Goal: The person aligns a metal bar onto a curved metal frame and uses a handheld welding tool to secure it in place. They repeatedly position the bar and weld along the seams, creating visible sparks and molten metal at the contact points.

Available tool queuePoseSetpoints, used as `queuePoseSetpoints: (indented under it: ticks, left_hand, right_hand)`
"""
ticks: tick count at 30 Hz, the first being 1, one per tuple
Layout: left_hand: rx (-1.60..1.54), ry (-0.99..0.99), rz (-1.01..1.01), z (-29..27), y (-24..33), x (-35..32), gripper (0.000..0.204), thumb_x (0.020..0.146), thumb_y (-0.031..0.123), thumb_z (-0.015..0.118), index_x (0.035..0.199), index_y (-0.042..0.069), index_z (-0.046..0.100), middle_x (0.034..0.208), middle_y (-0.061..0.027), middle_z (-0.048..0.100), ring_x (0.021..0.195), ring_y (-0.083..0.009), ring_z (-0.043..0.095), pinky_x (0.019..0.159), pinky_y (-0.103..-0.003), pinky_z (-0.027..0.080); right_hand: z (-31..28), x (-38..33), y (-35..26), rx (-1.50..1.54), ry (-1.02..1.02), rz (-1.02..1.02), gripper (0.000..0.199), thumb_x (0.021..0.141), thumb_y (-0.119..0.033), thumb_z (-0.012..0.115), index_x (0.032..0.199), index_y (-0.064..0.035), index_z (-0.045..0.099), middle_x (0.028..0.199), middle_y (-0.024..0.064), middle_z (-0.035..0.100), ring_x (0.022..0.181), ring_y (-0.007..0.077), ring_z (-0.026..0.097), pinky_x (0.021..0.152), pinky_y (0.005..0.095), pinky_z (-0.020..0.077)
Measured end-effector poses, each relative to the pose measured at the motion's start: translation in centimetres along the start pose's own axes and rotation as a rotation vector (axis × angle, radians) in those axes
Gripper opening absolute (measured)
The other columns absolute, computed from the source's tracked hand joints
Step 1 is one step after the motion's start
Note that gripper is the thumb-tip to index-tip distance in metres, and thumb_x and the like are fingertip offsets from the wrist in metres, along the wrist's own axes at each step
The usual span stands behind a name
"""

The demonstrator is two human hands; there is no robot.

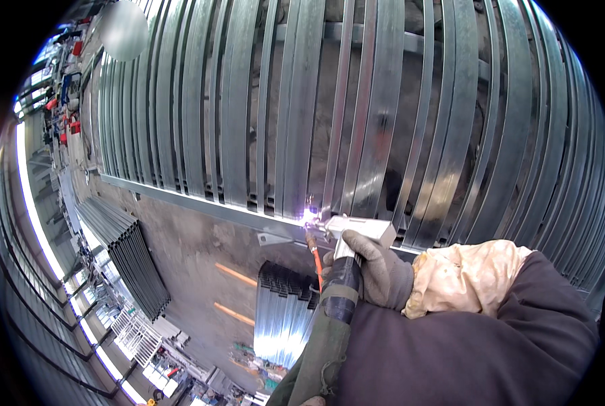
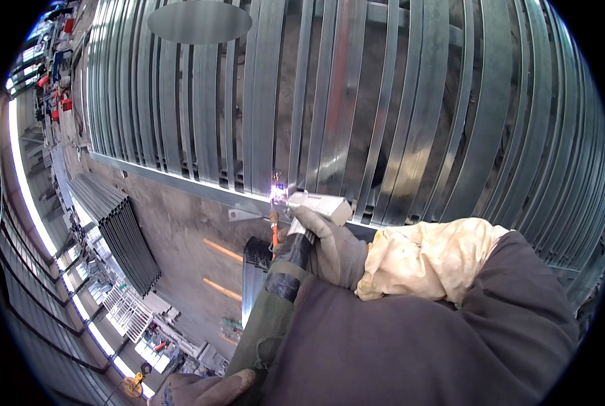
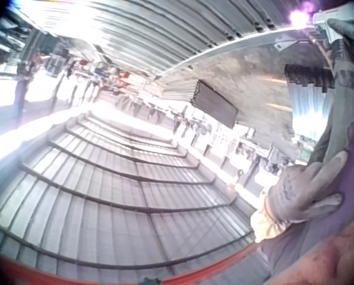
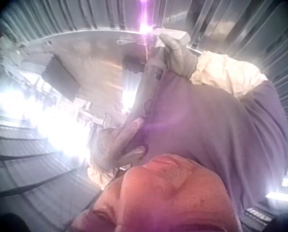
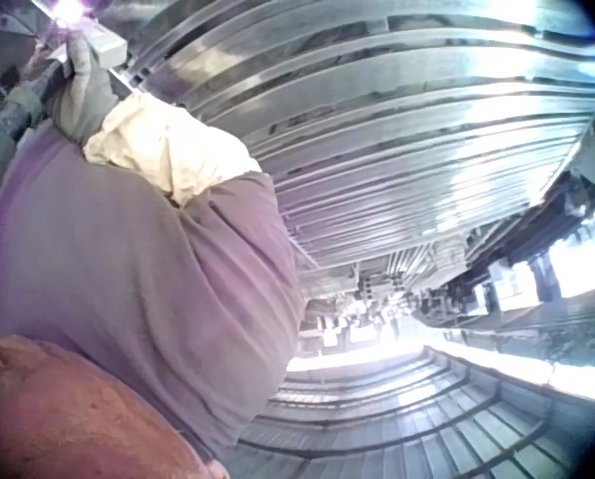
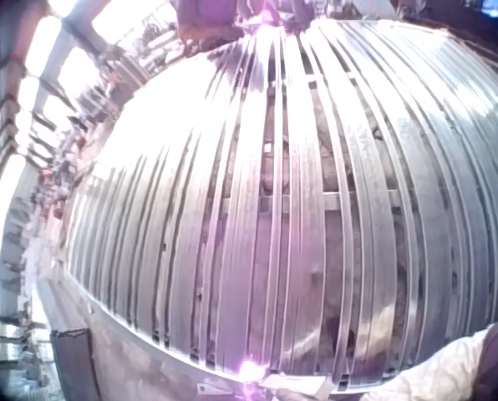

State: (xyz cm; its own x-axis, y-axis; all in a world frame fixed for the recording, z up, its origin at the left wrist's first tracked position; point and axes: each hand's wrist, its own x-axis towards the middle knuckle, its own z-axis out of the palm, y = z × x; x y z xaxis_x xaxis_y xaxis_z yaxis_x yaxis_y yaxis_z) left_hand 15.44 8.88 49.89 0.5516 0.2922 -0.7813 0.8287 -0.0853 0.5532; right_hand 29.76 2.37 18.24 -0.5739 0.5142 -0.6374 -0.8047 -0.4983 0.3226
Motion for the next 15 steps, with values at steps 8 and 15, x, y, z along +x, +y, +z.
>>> queuePoseSetpoints:
  ticks: [8, 15]
  left_hand:
    - [0.056, 0.268, 0.168, 1.3, 0.1, -1.5, 0.081, 0.091, 0.027, 0.076, 0.157, 0.002, 0.039, 0.118, -0.0269, 0.067, 0.107, -0.0373, 0.069, 0.091, -0.044, 0.053]
    - [0.519, -0.261, -0.089, 11.3, -12.4, -4.2, 0.082, 0.091, 0.025, 0.077, 0.158, 0.001, 0.037, 0.117, -0.0273, 0.068, 0.098, -0.0391, 0.071, 0.084, -0.042, 0.055]
  right_hand:
    - [0.2, 0.9, 0.8, -0.038, -0.012, -0.085, 0.04, 0.104, -0.028, 0.063, 0.138, -0.0092, 0.053, 0.114, 0.0133, 0.069, 0.096, 0.0262, 0.072, 0.084, 0.0462, 0.0618]
    - [4.4, -1.0, -1.7, -0.037, -0.254, -0.196, 0.044, 0.104, -0.032, 0.062, 0.14, -0.0088, 0.051, 0.11, 0.0101, 0.07, 0.092, 0.0251, 0.071, 0.084, 0.0437, 0.0621]
